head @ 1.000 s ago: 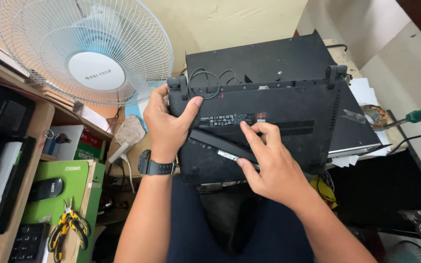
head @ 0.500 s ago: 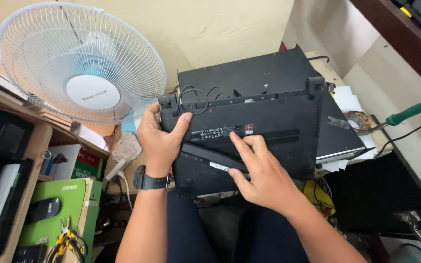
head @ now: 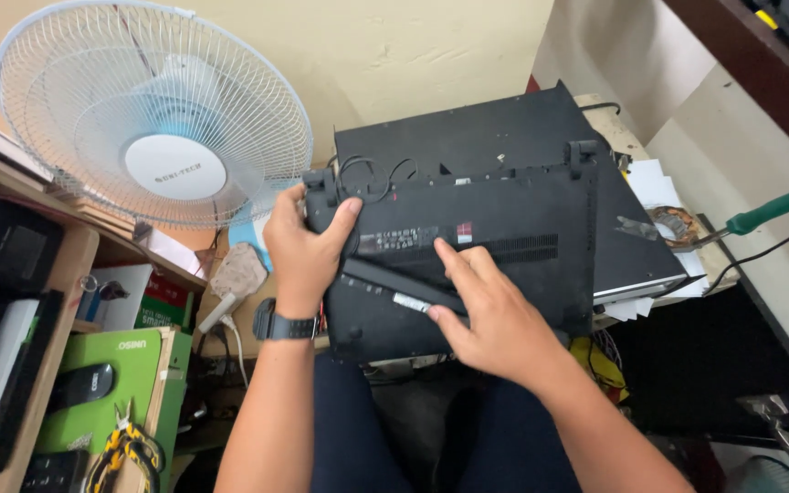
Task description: The person is using a multimeter to test components and a screwdriver to open the casing of a laptop for repair.
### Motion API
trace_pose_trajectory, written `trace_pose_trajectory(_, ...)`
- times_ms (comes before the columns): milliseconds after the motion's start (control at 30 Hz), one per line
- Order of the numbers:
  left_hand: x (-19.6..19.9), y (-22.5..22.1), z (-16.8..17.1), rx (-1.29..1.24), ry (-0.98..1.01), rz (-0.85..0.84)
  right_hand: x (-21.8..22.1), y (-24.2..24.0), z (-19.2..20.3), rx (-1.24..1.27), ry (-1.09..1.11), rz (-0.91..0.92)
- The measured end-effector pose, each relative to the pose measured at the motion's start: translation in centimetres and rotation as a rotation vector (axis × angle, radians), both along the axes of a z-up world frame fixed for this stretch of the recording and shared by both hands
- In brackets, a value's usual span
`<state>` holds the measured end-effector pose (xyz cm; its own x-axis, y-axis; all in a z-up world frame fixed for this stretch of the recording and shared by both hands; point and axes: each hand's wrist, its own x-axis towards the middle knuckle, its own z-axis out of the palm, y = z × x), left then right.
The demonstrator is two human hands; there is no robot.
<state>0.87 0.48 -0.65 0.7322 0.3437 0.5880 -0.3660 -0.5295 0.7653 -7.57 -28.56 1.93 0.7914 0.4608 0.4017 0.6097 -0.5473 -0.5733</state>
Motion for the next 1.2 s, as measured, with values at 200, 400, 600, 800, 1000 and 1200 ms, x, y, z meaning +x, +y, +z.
trace_pose_trajectory(200, 3.4, 1.3, -3.5, -0.057, 0.280, 0.022, 2.0, -1.2, -1.1, 0.047, -0.029, 0.033)
trace_pose_trajectory(400, 2.9, 1.4, -4.3, -0.047, 0.513, 0.023, 2.4, -3.1, -0.8, -0.044, 0.105, -0.042)
trace_pose_trajectory(600, 2.3, 1.5, -5.6, -0.014, 0.671, 0.046, 2.4, -2.8, -0.5, -0.083, 0.166, -0.058)
trace_pose_trajectory(800, 0.0, 0.7, -2.8, -0.015, 0.724, -0.029, 2.3, -2.5, 0.5, -0.108, 0.239, -0.044)
trace_pose_trajectory(1000, -2.5, -0.2, 0.0, -0.047, 0.714, -0.073, 2.1, -2.8, 1.1, -0.086, 0.304, -0.043)
trace_pose_trajectory(1200, -4.2, -0.1, 0.0, -0.095, 0.832, -0.093, 2.5, -2.9, 1.7, -0.060, 0.337, 0.017)
